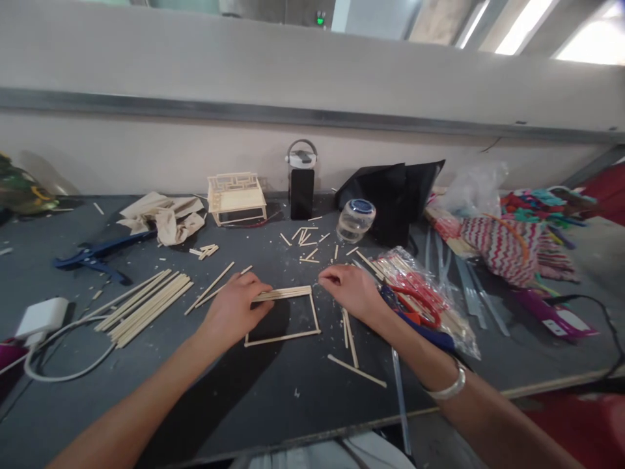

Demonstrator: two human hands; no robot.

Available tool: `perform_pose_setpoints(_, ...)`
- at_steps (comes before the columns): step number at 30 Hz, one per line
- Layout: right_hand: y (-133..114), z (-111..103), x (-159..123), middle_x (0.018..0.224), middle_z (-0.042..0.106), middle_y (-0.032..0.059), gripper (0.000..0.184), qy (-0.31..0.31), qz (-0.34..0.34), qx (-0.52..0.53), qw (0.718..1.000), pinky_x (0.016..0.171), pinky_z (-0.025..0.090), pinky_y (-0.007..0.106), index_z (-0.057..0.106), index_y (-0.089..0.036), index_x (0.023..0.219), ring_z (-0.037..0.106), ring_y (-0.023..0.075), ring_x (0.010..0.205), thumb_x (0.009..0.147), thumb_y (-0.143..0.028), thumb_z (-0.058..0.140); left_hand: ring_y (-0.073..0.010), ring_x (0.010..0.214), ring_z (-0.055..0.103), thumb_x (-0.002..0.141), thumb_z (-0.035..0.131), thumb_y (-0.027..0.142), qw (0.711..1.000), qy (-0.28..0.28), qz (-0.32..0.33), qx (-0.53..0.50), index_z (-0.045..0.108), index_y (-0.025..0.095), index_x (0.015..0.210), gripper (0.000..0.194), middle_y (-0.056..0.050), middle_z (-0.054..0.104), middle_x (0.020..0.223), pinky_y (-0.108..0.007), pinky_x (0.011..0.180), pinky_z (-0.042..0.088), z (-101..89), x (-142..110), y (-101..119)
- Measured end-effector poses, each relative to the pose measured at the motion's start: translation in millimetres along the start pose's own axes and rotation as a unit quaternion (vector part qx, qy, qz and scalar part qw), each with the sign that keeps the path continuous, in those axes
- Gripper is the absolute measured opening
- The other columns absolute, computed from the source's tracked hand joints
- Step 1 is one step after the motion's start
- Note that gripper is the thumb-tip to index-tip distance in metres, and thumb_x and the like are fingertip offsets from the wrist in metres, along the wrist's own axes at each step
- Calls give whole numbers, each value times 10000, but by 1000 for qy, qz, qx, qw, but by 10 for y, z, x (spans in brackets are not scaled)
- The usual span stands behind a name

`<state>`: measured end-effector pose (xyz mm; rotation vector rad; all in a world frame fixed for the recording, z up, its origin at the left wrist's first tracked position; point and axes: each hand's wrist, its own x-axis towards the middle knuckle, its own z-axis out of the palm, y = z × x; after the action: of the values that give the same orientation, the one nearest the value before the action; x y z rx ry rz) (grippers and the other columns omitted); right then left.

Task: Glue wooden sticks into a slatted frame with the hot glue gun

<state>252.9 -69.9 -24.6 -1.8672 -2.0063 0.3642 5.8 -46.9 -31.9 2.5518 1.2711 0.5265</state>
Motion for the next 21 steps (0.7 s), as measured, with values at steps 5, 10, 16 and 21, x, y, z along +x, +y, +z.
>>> perform_pose_setpoints(5,-5,46,33,798,753,13,197,-24,21,26,999,667,452,238,749,-215,787,668,163,740,812,-194,555,-207,798,567,832,614,298,999,6,42,33,723,206,929,172,-56,644,857,-350,747,446,148,170,83)
perform_pose_setpoints(10,-69,93,70,775,754,11,204,-47,21,38,998,659,445,217,762,-212,757,672,154,735,794,-165,568,-197,794,551,834,620,246,999,24,43,19,723,198,916,141,-51,643,853,-341,748,438,264,175,37)
perform_pose_setpoints(16,-66,92,102,787,758,33,207,-63,22,38,997,669,449,221,768,-188,754,675,162,743,790,-158,567,-187,779,533,858,597,222,999,20,41,-15,732,198,896,142,-44,635,850,-349,773,426,287,165,11)
perform_pose_setpoints(21,-27,110,144,745,750,14,194,-76,14,39,996,645,446,213,769,-195,756,666,151,708,777,-166,578,-190,800,530,845,599,187,998,23,29,-46,732,203,875,138,-43,626,857,-313,715,426,313,159,7)
